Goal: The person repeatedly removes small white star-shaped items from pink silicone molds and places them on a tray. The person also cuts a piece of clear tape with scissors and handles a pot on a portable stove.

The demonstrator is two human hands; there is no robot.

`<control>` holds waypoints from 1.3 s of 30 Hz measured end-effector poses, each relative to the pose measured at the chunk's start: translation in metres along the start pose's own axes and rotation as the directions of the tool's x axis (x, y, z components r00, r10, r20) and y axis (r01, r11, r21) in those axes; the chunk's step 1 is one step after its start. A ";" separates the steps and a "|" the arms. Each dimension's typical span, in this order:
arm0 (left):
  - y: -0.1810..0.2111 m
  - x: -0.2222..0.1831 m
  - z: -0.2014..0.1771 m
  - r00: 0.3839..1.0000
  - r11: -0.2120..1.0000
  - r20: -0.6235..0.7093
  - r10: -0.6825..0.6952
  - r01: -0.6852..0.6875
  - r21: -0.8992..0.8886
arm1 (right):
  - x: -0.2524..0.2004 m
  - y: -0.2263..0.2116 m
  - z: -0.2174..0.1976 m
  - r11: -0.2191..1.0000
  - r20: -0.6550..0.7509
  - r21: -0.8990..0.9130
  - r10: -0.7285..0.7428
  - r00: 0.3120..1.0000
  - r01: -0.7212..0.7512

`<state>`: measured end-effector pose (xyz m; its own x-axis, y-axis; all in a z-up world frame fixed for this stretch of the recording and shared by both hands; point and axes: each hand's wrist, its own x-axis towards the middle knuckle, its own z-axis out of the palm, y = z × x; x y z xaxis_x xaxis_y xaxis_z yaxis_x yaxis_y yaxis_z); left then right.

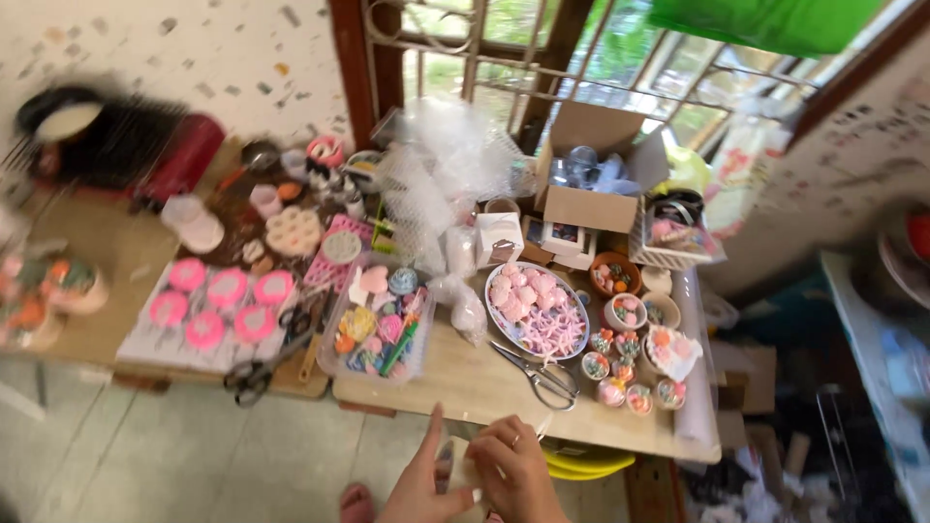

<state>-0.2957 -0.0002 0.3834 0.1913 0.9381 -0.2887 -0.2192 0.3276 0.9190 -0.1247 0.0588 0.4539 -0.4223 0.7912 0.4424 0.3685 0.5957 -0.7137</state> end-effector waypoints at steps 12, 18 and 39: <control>0.002 -0.025 -0.119 0.930 0.984 0.333 -0.157 0.174 -0.021 | -0.008 -0.066 0.093 0.973 -0.136 -0.168 0.138 0.981 -0.161; -0.015 -0.004 -0.140 0.895 0.965 0.371 -0.247 0.194 0.174 | -0.012 -0.055 0.105 0.897 -0.063 -0.037 0.439 0.896 -0.441; -0.004 0.116 -0.282 0.969 0.730 -0.074 0.234 -0.125 0.672 | 0.027 0.187 0.131 0.504 -0.236 -0.398 0.752 0.616 -0.767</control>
<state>-0.5420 0.1389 0.2703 0.0633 0.9944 -0.0844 0.4584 0.0461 0.8875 -0.1761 0.1736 0.2616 0.2121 0.9677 -0.1360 0.8390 -0.2517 -0.4825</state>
